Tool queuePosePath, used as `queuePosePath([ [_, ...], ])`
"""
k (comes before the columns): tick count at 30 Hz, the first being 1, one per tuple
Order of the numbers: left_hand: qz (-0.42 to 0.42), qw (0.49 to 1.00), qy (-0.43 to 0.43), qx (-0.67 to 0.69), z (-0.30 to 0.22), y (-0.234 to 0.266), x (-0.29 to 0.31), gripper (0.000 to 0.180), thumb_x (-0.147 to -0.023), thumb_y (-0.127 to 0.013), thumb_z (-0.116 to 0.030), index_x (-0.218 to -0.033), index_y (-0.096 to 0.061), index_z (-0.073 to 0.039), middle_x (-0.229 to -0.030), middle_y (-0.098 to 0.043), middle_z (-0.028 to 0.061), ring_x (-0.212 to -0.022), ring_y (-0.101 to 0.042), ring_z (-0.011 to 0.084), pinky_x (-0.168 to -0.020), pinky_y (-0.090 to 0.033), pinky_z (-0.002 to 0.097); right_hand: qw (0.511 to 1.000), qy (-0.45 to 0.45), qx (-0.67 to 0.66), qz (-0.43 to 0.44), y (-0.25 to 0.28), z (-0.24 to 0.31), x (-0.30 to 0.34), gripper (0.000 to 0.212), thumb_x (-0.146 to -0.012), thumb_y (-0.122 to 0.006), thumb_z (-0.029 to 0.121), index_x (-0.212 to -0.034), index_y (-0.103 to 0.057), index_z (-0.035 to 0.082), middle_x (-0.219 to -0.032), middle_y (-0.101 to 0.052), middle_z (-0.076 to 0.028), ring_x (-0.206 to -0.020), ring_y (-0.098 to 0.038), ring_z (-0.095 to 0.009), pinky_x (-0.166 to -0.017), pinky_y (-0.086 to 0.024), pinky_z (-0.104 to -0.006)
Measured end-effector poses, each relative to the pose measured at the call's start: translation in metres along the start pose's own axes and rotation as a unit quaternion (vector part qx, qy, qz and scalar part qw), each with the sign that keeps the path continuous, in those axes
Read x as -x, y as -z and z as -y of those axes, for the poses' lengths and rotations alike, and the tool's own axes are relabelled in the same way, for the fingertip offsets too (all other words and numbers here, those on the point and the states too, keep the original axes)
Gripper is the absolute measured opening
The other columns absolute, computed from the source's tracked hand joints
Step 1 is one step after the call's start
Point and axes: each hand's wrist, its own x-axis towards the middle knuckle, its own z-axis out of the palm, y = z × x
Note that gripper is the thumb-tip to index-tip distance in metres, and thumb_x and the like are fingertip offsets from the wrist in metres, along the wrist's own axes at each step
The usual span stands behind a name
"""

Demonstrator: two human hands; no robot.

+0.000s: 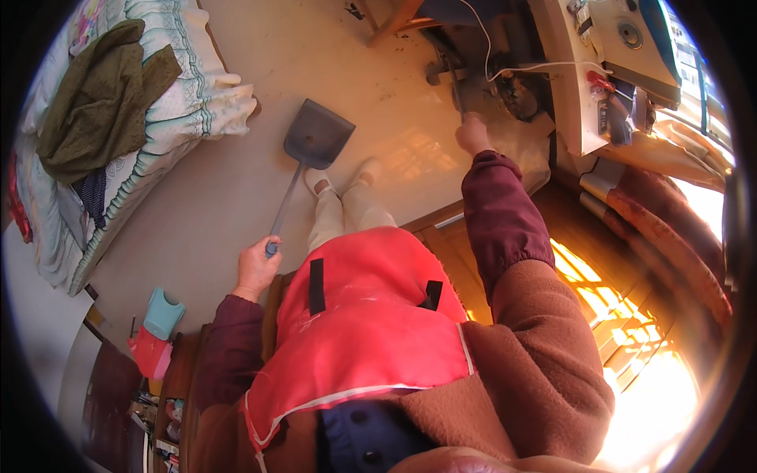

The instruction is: The person sweeps debris on a tiled floor using a broom and dustpan, gathering small pieces of trash and transferring them into a red bin. The person moves around furniture and a bed while cleaning.

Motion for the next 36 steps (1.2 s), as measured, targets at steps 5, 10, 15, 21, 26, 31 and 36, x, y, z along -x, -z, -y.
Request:
queuePosePath([
  [5,0.002,1.000,0.006,0.007,-0.004,-0.006,0.001,0.020,-0.071,-0.058,-0.012,-0.090,-0.064,-0.009,-0.059,-0.055,0.0131,-0.054,-0.057,0.0265,-0.054,-0.045,0.0349,0.999,0.009,-0.014,0.041,-0.035,0.032,0.026,0.039,-0.079,-0.044,0.011,-0.114,-0.051,-0.003,-0.098,-0.060,-0.027,-0.093,-0.058,-0.041,-0.081,-0.047,-0.0455],
  [10,0.003,0.999,0.010,0.030,-0.005,-0.005,-0.003,0.020,-0.071,-0.057,-0.012,-0.089,-0.064,-0.008,-0.056,-0.053,0.0117,-0.051,-0.056,0.0245,-0.053,-0.044,0.0347,0.995,0.013,-0.085,0.055,-0.033,0.060,0.053,0.037,-0.077,-0.045,0.009,-0.111,-0.053,-0.003,-0.097,-0.060,-0.028,-0.094,-0.057,-0.042,-0.082,-0.046,-0.0465],
  [15,-0.003,0.999,0.008,0.034,-0.003,-0.002,0.001,0.020,-0.071,-0.057,-0.011,-0.090,-0.064,-0.009,-0.057,-0.054,0.0119,-0.051,-0.055,0.0265,-0.054,-0.044,0.0351,0.987,0.027,-0.153,0.049,0.012,0.065,0.112,0.036,-0.076,-0.048,0.010,-0.109,-0.055,-0.002,-0.094,-0.059,-0.030,-0.093,-0.056,-0.043,-0.081,-0.045,-0.0464],
  [21,-0.017,0.999,-0.021,0.029,0.003,-0.002,-0.002,0.021,-0.070,-0.058,-0.011,-0.090,-0.063,-0.009,-0.064,-0.058,0.0149,-0.059,-0.057,0.0327,-0.056,-0.046,0.0379,0.985,-0.021,-0.170,0.037,0.043,0.044,0.148,0.040,-0.078,-0.050,0.013,-0.115,-0.054,-0.001,-0.093,-0.059,-0.030,-0.092,-0.058,-0.041,-0.080,-0.046,-0.0446],
  [26,-0.002,1.000,-0.023,0.013,0.003,0.005,-0.002,0.021,-0.069,-0.058,-0.012,-0.089,-0.063,-0.009,-0.070,-0.060,0.0160,-0.066,-0.059,0.0355,-0.059,-0.046,0.0405,0.995,0.071,-0.068,-0.024,0.023,0.050,0.085,0.038,-0.079,-0.048,0.011,-0.114,-0.053,-0.003,-0.089,-0.060,-0.030,-0.089,-0.058,-0.043,-0.079,-0.046,-0.0478],
  [31,-0.007,0.999,-0.035,0.020,0.006,0.007,-0.001,0.021,-0.069,-0.058,-0.012,-0.089,-0.063,-0.009,-0.072,-0.061,0.0154,-0.067,-0.058,0.0355,-0.060,-0.047,0.0406,0.992,0.105,0.062,0.013,0.018,0.054,0.018,0.032,-0.081,-0.046,0.008,-0.111,-0.051,-0.001,-0.089,-0.061,-0.027,-0.086,-0.059,-0.041,-0.075,-0.047,-0.0485],
  [36,-0.012,0.999,-0.007,0.043,0.015,0.001,0.003,0.021,-0.069,-0.058,-0.012,-0.089,-0.063,-0.009,-0.071,-0.060,0.0157,-0.066,-0.058,0.0357,-0.059,-0.046,0.0406,0.963,0.139,0.198,0.117,0.038,0.021,0.030,0.040,-0.081,-0.045,0.005,-0.121,-0.043,-0.001,-0.087,-0.062,-0.024,-0.085,-0.061,-0.039,-0.072,-0.049,-0.0474],
])
